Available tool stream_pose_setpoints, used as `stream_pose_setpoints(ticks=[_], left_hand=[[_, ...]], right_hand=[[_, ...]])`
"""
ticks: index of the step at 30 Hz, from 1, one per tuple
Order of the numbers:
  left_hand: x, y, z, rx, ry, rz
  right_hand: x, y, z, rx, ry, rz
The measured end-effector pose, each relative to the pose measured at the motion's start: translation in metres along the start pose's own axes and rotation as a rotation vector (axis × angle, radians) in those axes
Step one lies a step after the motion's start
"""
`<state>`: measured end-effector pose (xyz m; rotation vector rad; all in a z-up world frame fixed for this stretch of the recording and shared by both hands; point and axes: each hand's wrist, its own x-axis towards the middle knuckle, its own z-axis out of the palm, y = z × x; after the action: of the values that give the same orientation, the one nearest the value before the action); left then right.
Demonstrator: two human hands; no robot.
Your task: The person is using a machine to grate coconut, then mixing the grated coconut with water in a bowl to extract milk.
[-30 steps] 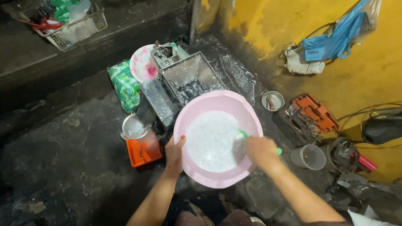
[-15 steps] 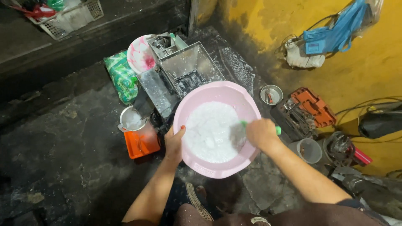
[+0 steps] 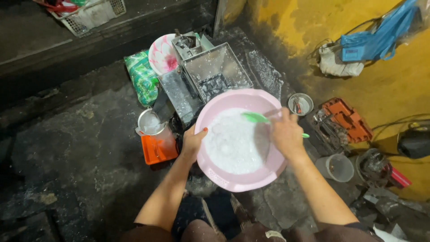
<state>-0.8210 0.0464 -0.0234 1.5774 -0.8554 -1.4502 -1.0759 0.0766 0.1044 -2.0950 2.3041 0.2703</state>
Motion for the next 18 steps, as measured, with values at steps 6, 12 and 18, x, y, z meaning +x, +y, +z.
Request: stream_pose_setpoints(ticks=[6,12,18], left_hand=[[-0.051,0.037,-0.020,0.251,0.115,0.050],[-0.110,-0.026,0.005,-0.051,0.337,-0.056],[-0.050,-0.024,-0.009,-0.014,0.246,0.213]], right_hand=[[0.008,0.039,0.062,0.240,-0.200,0.246],[-0.018,0.017,0.061,0.468,-0.351,0.458],[-0.017,-0.015,0.002,0.083,0.058,0.141]])
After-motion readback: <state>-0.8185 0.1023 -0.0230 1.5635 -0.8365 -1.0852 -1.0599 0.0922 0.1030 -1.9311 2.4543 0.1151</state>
